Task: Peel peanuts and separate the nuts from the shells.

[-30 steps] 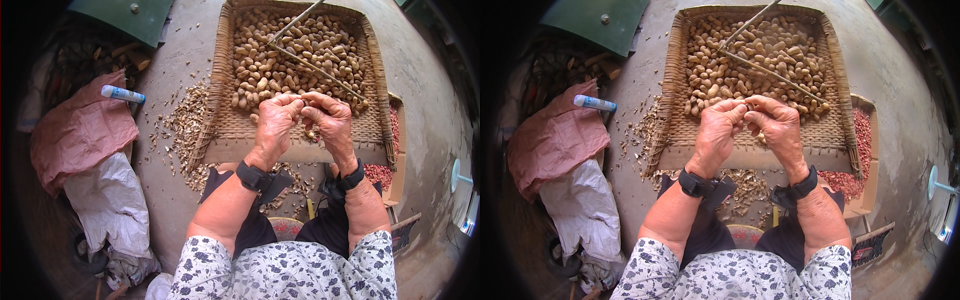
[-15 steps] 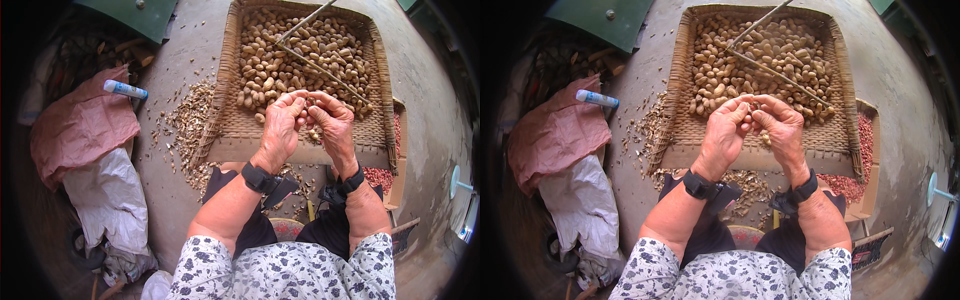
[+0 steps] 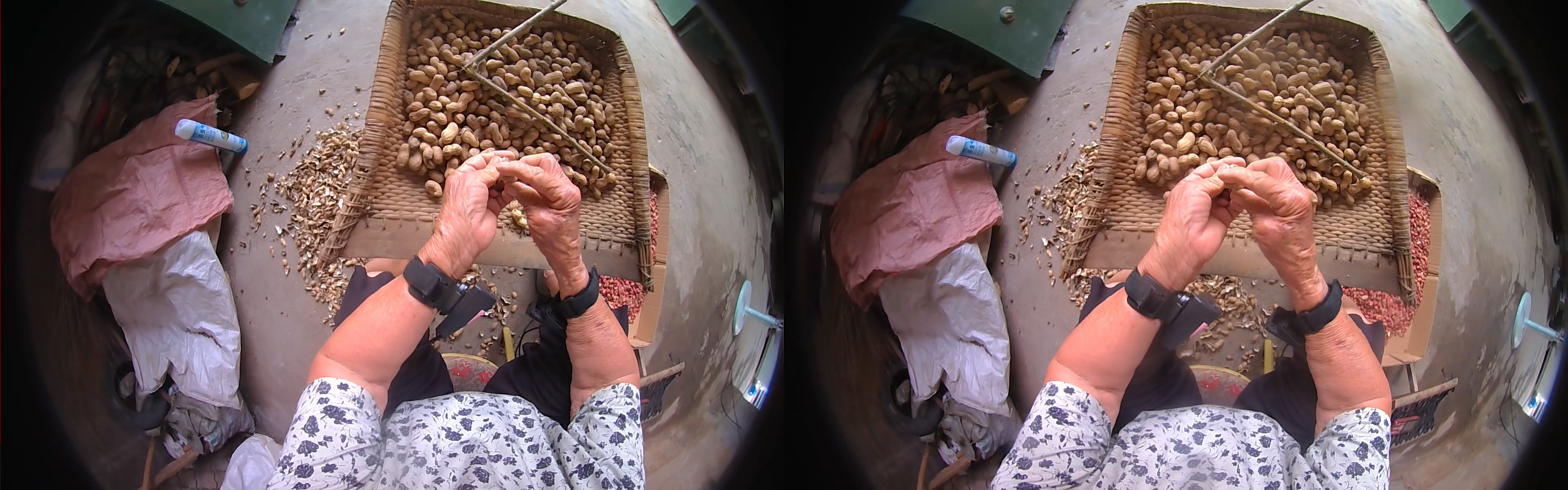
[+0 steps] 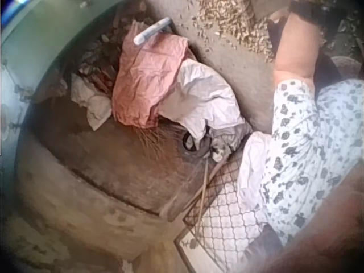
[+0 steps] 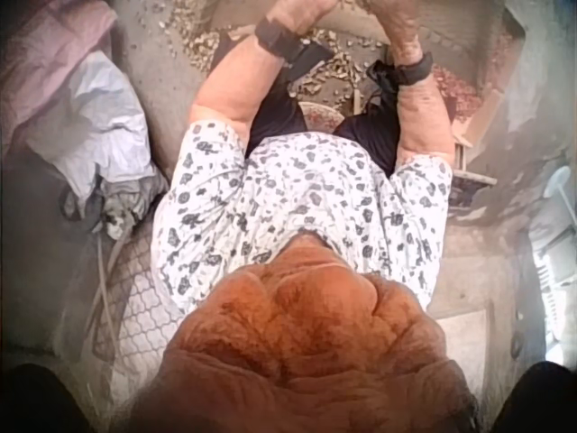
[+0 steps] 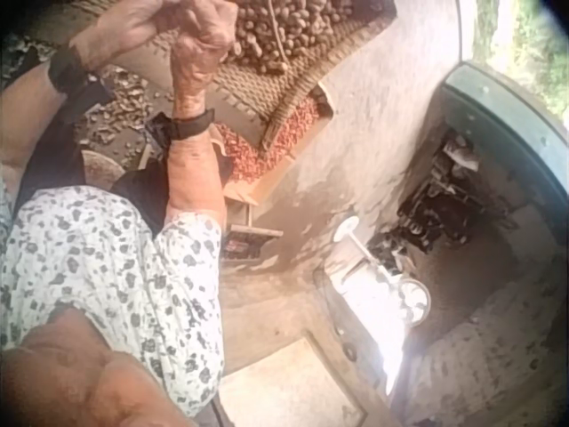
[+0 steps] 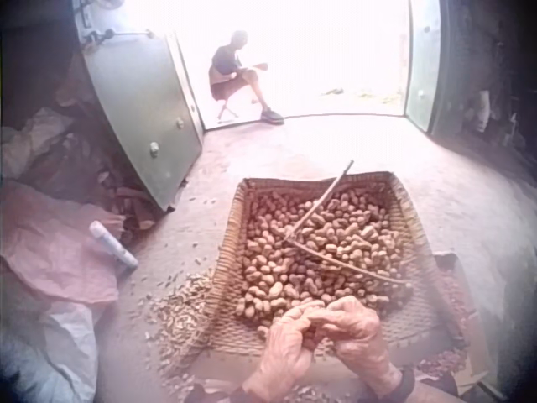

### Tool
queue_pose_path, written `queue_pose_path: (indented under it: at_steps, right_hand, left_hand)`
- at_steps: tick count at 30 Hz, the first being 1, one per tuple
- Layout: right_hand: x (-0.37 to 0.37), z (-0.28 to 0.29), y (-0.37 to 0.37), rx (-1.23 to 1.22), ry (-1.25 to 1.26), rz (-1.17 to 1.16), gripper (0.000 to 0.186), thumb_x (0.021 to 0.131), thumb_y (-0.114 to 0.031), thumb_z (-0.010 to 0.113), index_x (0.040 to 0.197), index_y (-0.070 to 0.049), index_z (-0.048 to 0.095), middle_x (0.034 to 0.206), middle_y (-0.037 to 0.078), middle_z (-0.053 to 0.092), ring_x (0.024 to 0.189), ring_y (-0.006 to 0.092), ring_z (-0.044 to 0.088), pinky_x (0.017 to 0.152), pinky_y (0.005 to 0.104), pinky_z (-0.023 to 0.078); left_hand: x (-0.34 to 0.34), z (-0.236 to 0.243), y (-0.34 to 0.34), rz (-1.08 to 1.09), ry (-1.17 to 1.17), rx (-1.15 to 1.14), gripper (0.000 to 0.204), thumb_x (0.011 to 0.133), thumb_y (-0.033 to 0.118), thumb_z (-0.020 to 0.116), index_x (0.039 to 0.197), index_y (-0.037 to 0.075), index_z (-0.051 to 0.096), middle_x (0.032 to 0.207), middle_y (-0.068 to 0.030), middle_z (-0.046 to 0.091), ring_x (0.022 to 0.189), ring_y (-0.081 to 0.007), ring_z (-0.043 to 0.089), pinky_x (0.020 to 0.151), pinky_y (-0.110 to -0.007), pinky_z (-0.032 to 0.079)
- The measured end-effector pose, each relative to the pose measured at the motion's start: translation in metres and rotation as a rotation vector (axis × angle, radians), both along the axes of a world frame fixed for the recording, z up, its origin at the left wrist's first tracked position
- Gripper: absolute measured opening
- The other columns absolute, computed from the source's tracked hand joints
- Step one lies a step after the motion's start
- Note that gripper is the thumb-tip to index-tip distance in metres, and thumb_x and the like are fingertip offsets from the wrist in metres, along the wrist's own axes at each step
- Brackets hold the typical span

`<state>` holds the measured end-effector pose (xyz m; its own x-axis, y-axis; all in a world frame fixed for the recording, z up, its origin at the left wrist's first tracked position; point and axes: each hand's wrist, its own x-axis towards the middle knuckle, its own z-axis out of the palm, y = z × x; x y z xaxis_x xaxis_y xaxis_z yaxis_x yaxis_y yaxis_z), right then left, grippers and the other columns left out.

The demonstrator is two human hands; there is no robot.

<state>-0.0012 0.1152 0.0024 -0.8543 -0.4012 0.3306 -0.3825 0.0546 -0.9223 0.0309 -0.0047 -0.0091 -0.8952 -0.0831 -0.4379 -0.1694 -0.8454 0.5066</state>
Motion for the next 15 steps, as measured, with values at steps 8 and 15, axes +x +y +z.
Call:
queue_pose_path:
  at_steps: [8,15]
  right_hand:
    - [-0.001,0.003,0.008,-0.292,-0.606,0.036,0.030,0.078,0.007,0.063,0.104,-0.007,0.066,0.087,-0.002,0.057,0.077,0.0060,0.055,0.068,0.0184,0.046]
    - [0.000,-0.003,0.006,-0.104,-0.181,0.018,0.029,0.071,0.010,0.066,0.096,-0.004,0.066,0.088,0.002,0.057,0.077,0.0081,0.057,0.067,0.0202,0.047]
  left_hand:
    - [0.000,0.011,0.000,-0.053,-0.075,-0.049,0.015,0.092,0.008,0.049,0.102,0.003,0.059,0.089,-0.0027,0.060,0.074,-0.0090,0.056,0.066,-0.024,0.049]
    - [0.000,0.001,0.000,-0.052,-0.025,-0.067,0.015,0.090,0.007,0.053,0.103,0.003,0.060,0.089,-0.0025,0.061,0.074,-0.0089,0.057,0.067,-0.022,0.049]
